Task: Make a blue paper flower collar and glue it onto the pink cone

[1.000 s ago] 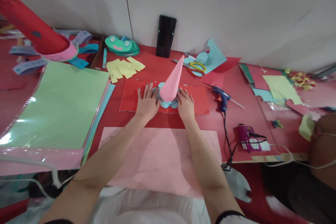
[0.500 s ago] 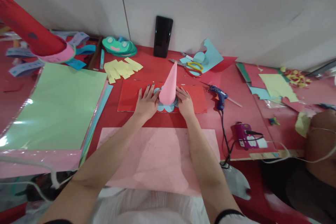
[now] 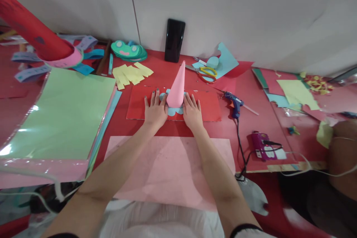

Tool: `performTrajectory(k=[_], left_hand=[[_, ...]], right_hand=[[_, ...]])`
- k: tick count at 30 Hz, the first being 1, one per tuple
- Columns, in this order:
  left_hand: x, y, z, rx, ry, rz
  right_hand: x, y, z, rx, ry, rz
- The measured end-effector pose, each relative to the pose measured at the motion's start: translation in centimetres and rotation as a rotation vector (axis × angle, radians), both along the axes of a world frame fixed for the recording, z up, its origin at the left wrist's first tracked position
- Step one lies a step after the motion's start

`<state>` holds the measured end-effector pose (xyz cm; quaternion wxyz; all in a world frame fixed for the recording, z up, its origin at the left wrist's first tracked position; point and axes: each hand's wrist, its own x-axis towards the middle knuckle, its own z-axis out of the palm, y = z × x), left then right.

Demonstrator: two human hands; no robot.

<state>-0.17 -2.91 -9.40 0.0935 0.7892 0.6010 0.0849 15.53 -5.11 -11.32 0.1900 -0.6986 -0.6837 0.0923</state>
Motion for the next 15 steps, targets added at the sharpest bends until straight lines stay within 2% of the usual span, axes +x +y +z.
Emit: performTrajectory(k=[15], left_hand=[[-0.01,0.09,0.10,-0.049,-0.009,0.010]], right_hand=[[-0.12,0.02,-0.05,-0.010,-0.006,-0.011]])
